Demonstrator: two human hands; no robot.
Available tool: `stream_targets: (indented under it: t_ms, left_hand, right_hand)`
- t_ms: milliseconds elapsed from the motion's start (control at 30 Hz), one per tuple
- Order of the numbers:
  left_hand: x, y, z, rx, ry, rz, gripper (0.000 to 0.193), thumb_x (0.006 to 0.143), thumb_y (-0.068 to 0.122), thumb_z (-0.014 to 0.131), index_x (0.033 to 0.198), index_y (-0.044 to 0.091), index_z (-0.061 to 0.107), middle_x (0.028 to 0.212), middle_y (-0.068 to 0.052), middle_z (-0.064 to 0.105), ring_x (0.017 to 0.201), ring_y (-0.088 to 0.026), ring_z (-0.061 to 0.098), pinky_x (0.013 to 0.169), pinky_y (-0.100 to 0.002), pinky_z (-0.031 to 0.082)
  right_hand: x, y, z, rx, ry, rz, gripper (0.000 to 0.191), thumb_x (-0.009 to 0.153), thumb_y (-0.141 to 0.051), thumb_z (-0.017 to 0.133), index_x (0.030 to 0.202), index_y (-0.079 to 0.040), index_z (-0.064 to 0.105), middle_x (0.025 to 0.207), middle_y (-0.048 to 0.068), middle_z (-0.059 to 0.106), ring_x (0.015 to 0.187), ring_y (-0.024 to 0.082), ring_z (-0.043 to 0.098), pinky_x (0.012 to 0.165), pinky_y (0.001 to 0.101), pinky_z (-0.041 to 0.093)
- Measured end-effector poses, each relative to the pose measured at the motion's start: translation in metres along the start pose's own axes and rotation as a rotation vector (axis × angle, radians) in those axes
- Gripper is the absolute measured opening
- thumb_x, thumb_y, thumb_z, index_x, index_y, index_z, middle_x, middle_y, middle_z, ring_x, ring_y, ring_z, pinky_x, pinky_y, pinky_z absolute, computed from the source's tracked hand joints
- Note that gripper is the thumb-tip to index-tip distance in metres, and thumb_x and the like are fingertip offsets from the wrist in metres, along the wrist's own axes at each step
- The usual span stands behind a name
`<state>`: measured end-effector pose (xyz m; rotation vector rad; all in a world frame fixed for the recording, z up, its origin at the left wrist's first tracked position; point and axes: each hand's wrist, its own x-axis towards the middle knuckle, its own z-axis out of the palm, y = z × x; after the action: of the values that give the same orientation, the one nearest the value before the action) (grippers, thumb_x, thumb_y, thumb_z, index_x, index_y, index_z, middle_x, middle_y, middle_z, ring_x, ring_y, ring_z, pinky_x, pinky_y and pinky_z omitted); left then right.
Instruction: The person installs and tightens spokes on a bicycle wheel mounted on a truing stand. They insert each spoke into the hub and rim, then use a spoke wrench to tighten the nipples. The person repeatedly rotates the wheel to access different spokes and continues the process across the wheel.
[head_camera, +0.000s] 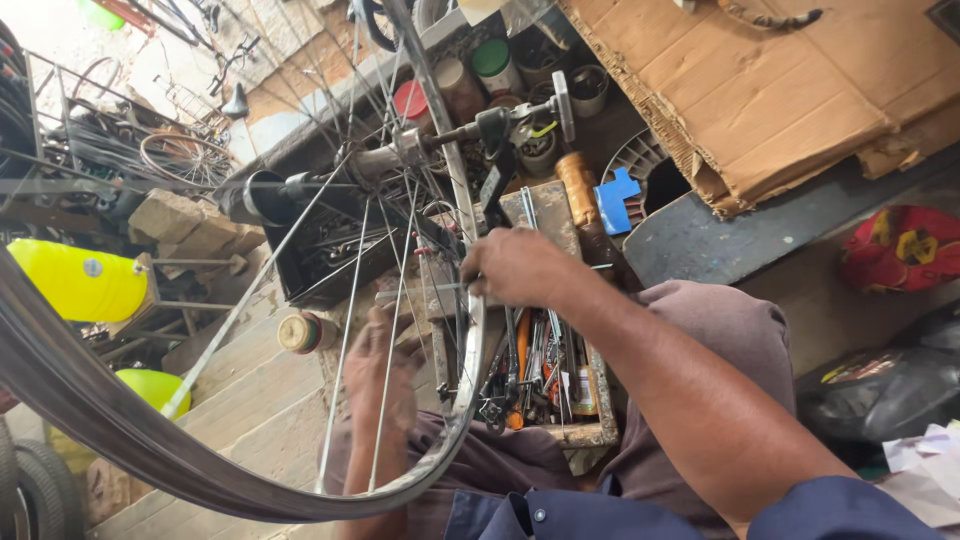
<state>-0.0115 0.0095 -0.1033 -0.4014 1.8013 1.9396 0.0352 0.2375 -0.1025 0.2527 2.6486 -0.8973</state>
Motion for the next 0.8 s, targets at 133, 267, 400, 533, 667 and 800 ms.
stream_targets:
  t_ms: [133, 267, 400, 533, 667, 800]
  left_hand:
    - [0.022, -0.012, -0.002, -0.119, -0.25, 0.1, 0.033, 0.1, 0.037, 0.063, 0.107, 0.004, 0.065, 0.093, -0.009, 0.072, 0.074, -0.023, 0.071, 0.066, -0.037, 0.059]
    - [0.051, 0.015, -0.041, -0.078, -0.07, 0.247, 0.032, 0.105, 0.038, 0.06, 0.109, 0.006, 0.065, 0.094, -0.008, 0.073, 0.077, -0.021, 0.071, 0.069, -0.036, 0.059]
    - [0.075, 0.065, -0.098, 0.013, 0.203, 0.342, 0.032, 0.11, 0.039, 0.056, 0.111, 0.008, 0.064, 0.095, -0.006, 0.073, 0.08, -0.019, 0.071, 0.071, -0.034, 0.059]
    - [0.079, 0.085, -0.114, -0.212, 0.258, 0.385, 0.033, 0.115, 0.04, 0.052, 0.113, 0.009, 0.064, 0.096, -0.005, 0.073, 0.082, -0.018, 0.071, 0.074, -0.032, 0.059]
    - [0.081, 0.087, -0.096, -0.532, 0.115, 0.377, 0.02, 0.116, 0.031, 0.052, 0.112, 0.012, 0.059, 0.093, -0.005, 0.07, 0.085, -0.022, 0.073, 0.076, -0.036, 0.061]
    - [0.085, 0.089, -0.077, -0.635, 0.184, 0.309, 0.025, 0.113, 0.032, 0.051, 0.113, 0.009, 0.062, 0.094, -0.004, 0.074, 0.083, -0.02, 0.074, 0.077, -0.034, 0.063]
  right_hand:
    - [-0.005, -0.018, 0.004, -0.054, 0.047, -0.146, 0.03, 0.088, -0.037, 0.074, 0.112, -0.02, 0.077, 0.108, 0.009, 0.073, 0.106, 0.029, 0.068, 0.094, 0.0445, 0.053]
    - [-0.012, -0.019, -0.005, -0.066, 0.053, -0.183, 0.03, 0.089, -0.039, 0.072, 0.106, -0.015, 0.077, 0.104, 0.012, 0.073, 0.106, 0.032, 0.068, 0.093, 0.0478, 0.053]
    - [-0.021, -0.017, -0.016, -0.027, 0.048, -0.12, 0.025, 0.09, -0.034, 0.07, 0.105, -0.015, 0.077, 0.102, 0.012, 0.072, 0.104, 0.034, 0.068, 0.093, 0.0498, 0.052]
    - [-0.025, -0.023, -0.015, -0.02, 0.102, -0.132, 0.022, 0.092, -0.03, 0.068, 0.102, -0.012, 0.075, 0.101, 0.013, 0.072, 0.104, 0.034, 0.068, 0.093, 0.0503, 0.052]
    - [-0.022, -0.037, -0.004, -0.03, 0.086, -0.153, 0.024, 0.092, -0.027, 0.069, 0.105, -0.008, 0.071, 0.102, 0.014, 0.067, 0.102, 0.03, 0.067, 0.092, 0.0494, 0.052]
    - [-0.025, -0.042, 0.002, -0.038, 0.049, -0.174, 0.027, 0.089, -0.031, 0.074, 0.096, -0.005, 0.074, 0.109, 0.014, 0.062, 0.104, 0.031, 0.064, 0.091, 0.0491, 0.052]
